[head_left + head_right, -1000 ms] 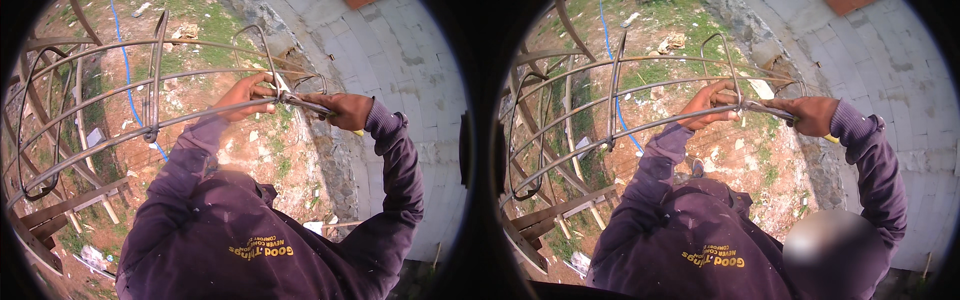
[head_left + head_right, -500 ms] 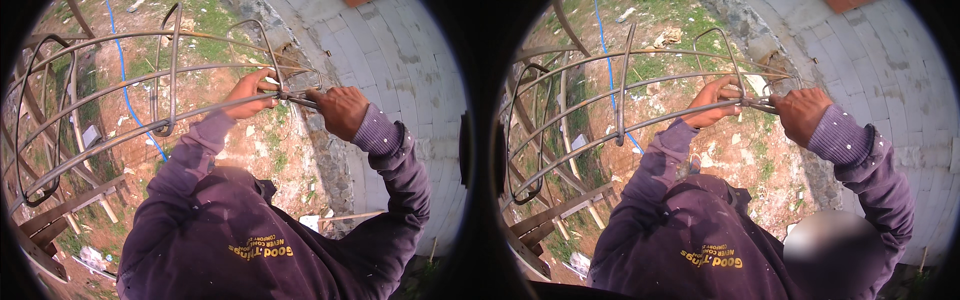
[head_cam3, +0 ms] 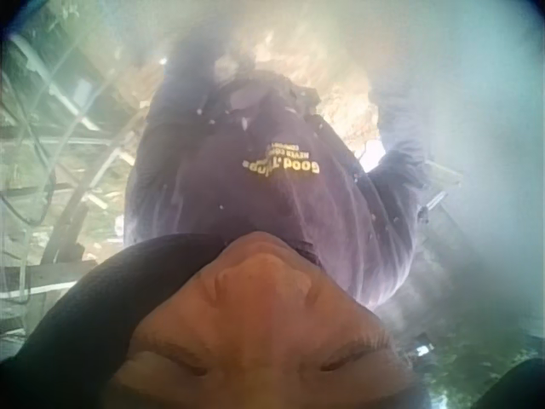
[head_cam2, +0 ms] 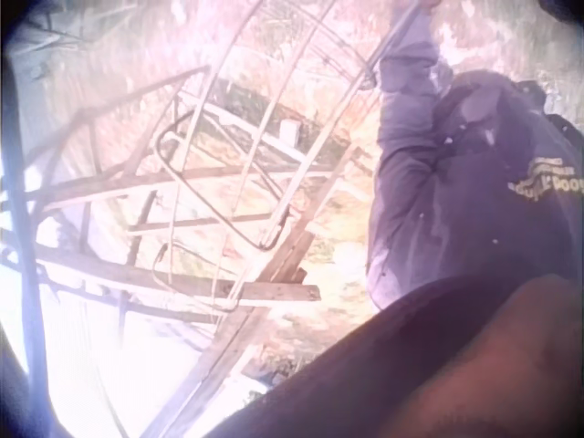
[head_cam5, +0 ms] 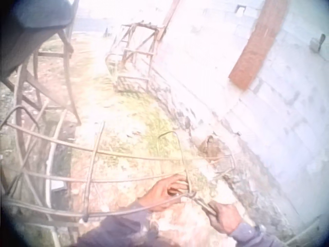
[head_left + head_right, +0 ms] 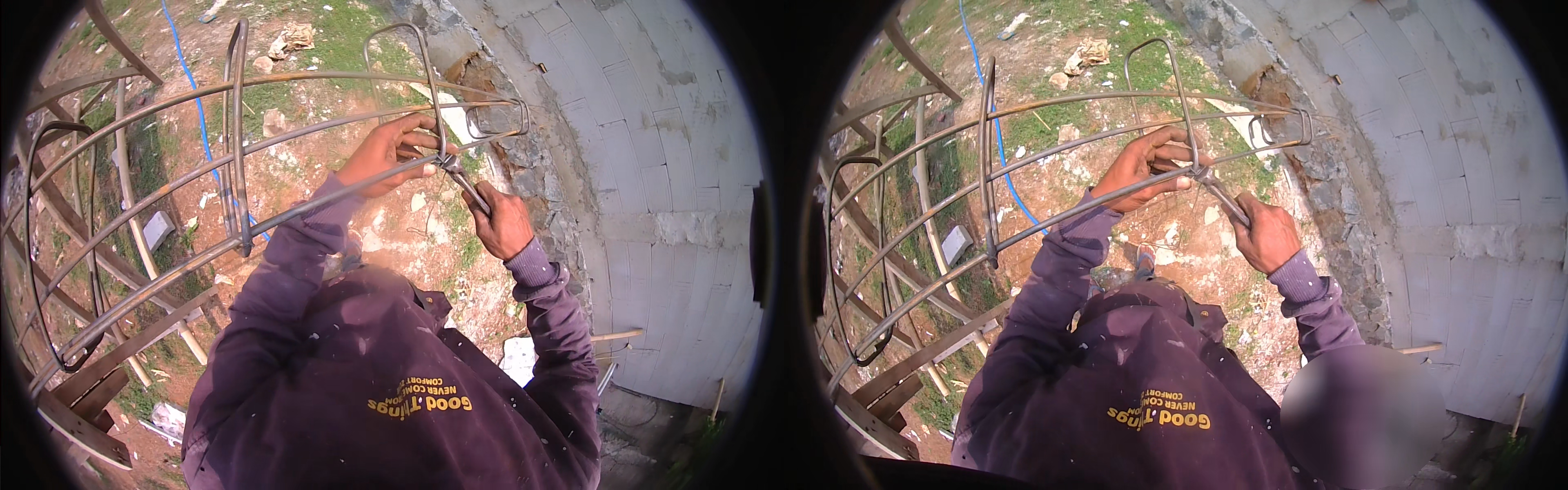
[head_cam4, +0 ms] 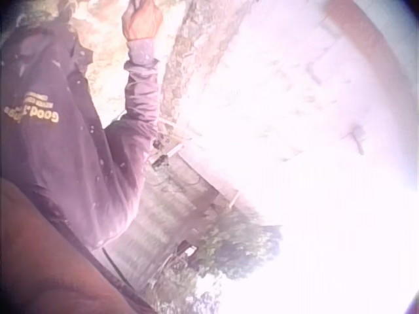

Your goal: The person assembles a cylindrical rebar cage by tying intersecting vertical and horizontal steel bars with wire. They use pliers to twist and secure the wire at multiple junctions, then reposition the cage and continue tying additional intersections.

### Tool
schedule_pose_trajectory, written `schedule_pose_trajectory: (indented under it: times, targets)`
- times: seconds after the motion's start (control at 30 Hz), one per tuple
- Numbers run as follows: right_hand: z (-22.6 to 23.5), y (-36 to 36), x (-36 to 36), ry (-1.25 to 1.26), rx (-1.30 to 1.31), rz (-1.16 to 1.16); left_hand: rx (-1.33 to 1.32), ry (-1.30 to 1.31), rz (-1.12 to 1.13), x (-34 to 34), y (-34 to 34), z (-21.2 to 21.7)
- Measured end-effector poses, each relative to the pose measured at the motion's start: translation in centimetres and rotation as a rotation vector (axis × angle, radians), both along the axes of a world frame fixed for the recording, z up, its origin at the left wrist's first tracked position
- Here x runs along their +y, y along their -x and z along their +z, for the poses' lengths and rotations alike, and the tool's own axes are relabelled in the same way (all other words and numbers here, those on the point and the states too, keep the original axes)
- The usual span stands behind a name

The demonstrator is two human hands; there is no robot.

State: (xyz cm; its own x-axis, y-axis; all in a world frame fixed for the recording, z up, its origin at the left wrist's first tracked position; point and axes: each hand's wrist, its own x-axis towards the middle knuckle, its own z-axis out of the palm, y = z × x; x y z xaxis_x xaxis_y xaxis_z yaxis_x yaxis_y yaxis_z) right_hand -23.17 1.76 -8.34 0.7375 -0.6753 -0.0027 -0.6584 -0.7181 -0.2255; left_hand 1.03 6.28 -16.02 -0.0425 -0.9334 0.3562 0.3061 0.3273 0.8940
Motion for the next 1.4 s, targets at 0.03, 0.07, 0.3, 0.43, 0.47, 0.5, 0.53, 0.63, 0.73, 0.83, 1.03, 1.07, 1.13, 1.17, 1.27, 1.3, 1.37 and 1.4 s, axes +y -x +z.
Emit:
schedule_pose_trajectory:
  times: [0.03,0.07,0.3,0.43,0.47,0.5,0.53,0.63,0.73,0.83,1.03,1.07,1.13,1.17,1.27,1.3,1.37,1.4]
  targets:
    - [-0.9,-0.2,0.2,-0.047,-0.012,-0.052,-0.026,-0.008,-0.009,0.0,-0.2,-0.1]
    - [-1.8,-0.5,0.6,-0.049,-0.072,-0.068,-0.04,-0.059,-0.015,0.1,-0.3,-0.2]
    - [-0.8,-1.3,-0.3,-0.165,-0.039,-0.007,-0.056,-0.087,-0.006,0.3,-0.9,-0.3]
    - [1.3,-1.0,-1.1,-0.427,0.02,-0.053,0.04,-0.048,-0.011,0.1,-0.2,-0.2]
    - [1.5,-1.0,-1.0,-0.485,-0.034,-0.076,0.072,-0.012,-0.017,0.0,-0.1,-0.2]
    - [1.5,-1.1,-0.9,-0.513,-0.043,-0.074,0.04,-0.03,-0.005,0.0,0.0,-0.1]
    - [1.6,-1.1,-0.8,-0.574,-0.047,-0.096,0.013,-0.031,-0.003,0.0,0.0,0.0]
    - [1.4,-0.9,-0.6,-0.719,-0.01,-0.169,-0.052,-0.042,-0.012,0.0,-0.2,0.3]
    - [1.5,0.0,-1.3,-0.755,-0.047,-0.115,0.002,-0.082,-0.071,-0.1,-0.2,0.5]
    - [1.7,0.9,-1.5,-1.287,-0.18,-0.083,0.003,-0.085,-0.069,0.1,0.2,0.6]
    - [3.4,1.3,-0.8,-1.013,-0.135,-0.026,-0.047,-0.066,-0.035,0.7,0.3,0.5]
    - [3.8,1.2,-0.6,-0.771,-0.106,0.01,-0.035,-0.083,-0.022,0.9,0.3,0.5]
    - [4.6,1.8,0.2,-0.399,0.058,-0.022,-0.065,-0.071,0.019,1.1,0.3,0.5]
    - [4.2,1.5,0.3,-0.065,0.021,0.107,-0.085,-0.076,0.036,1.1,0.2,0.5]
    - [3.1,1.7,1.0,0.364,-0.019,0.232,-0.065,-0.022,0.053,1.1,0.2,0.4]
    - [2.8,2.0,1.2,0.411,0.005,0.193,-0.062,-0.059,0.038,0.9,0.1,0.3]
    - [1.8,2.3,1.7,-0.058,0.012,0.002,-0.045,-0.082,0.013,0.8,0.1,0.2]
    - [1.6,2.5,1.8,-0.312,0.007,-0.083,-0.064,-0.073,0.006,0.7,0.0,0.1]
